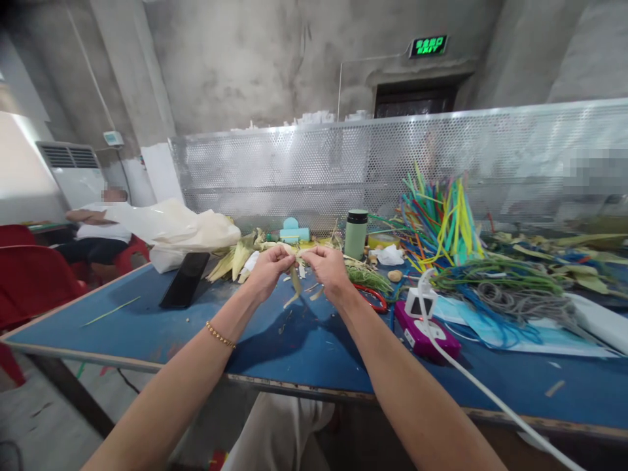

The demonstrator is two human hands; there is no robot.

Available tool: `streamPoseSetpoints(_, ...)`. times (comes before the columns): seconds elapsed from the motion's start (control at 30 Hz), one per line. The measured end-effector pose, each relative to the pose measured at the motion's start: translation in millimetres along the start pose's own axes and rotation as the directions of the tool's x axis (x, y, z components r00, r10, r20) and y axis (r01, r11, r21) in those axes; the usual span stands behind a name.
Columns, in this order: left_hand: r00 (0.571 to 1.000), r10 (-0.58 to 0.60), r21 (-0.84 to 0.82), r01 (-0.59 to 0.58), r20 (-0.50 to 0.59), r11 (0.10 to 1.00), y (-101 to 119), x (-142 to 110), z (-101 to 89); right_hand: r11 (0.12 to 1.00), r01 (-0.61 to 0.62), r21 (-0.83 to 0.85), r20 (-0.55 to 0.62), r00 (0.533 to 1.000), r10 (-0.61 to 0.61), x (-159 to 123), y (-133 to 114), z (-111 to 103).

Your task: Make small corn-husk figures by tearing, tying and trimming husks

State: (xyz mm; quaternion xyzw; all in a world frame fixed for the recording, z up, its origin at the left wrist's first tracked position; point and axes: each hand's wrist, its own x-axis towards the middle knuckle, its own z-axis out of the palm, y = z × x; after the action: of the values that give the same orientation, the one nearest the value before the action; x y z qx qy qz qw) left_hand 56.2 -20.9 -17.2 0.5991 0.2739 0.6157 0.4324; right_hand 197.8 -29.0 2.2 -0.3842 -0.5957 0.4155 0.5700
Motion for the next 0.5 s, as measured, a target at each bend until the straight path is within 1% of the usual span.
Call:
streamPoseSetpoints(0.07, 0.995, 0.039, 0.004, -0.039, -0.091, 0.999, -2.3, 2.1, -0.7, 1.000, -0.024, 0.003, -0.024, 0.999, 0.024, 0.3, 0.8, 1.3)
streamPoseSetpoints(0.1, 0.992, 0.051, -0.003, -0.052, -0.113, 0.999, -3.2, 2.8, -1.1, 0.999, -0.014, -0.030, -0.028, 1.000, 0.013, 1.1, 1.3, 1.1)
streamPoseSetpoints(0.13, 0.992, 0.053, -0.014, -0.055, -0.112, 0.998, -3.9, 3.2, -1.4, 0.995, 0.026, -0.100, -0.021, 0.999, -0.028, 2.3, 1.7, 0.1)
streamPoseSetpoints(0.17, 0.995, 0.046, -0.027, -0.049, -0.090, 0.998, -4.3, 3.1, -1.5, 0.977, 0.089, -0.194, -0.018, 0.995, -0.094, 3.8, 2.0, -1.6)
streamPoseSetpoints(0.2, 0.998, 0.032, -0.034, -0.034, -0.048, 0.999, -4.4, 2.6, -1.4, 0.939, 0.164, -0.302, -0.024, 0.984, -0.179, 5.7, 2.1, -3.9)
streamPoseSetpoints(0.27, 0.998, -0.004, -0.018, 0.005, 0.062, 1.000, -3.7, 0.5, -0.3, 0.821, 0.290, -0.492, -0.018, 0.939, -0.343, 9.0, 1.4, -9.6)
streamPoseSetpoints(0.3, 0.993, -0.017, -0.002, 0.017, 0.116, 1.000, -2.9, -0.8, 0.5, 0.771, 0.323, -0.548, 0.015, 0.926, -0.377, 10.1, 0.6, -12.4)
streamPoseSetpoints(0.33, 0.986, -0.026, 0.013, 0.024, 0.163, 1.000, -1.8, -2.2, 1.4, 0.745, 0.339, -0.575, 0.069, 0.927, -0.369, 10.5, -0.4, -14.9)
streamPoseSetpoints(0.4, 0.976, -0.031, 0.024, 0.027, 0.217, 0.999, 1.0, -4.3, 3.2, 0.751, 0.344, -0.564, 0.200, 0.939, -0.280, 9.6, -2.4, -18.1)
streamPoseSetpoints(0.47, 0.976, -0.026, 0.027, 0.021, 0.218, 0.999, 4.0, -5.7, 4.3, 0.777, 0.339, -0.531, 0.298, 0.933, -0.203, 7.5, -3.7, -19.4)
streamPoseSetpoints(0.5, 0.977, -0.024, 0.030, 0.018, 0.212, 0.999, 5.3, -6.1, 4.6, 0.786, 0.336, -0.519, 0.316, 0.930, -0.188, 6.5, -3.9, -19.7)
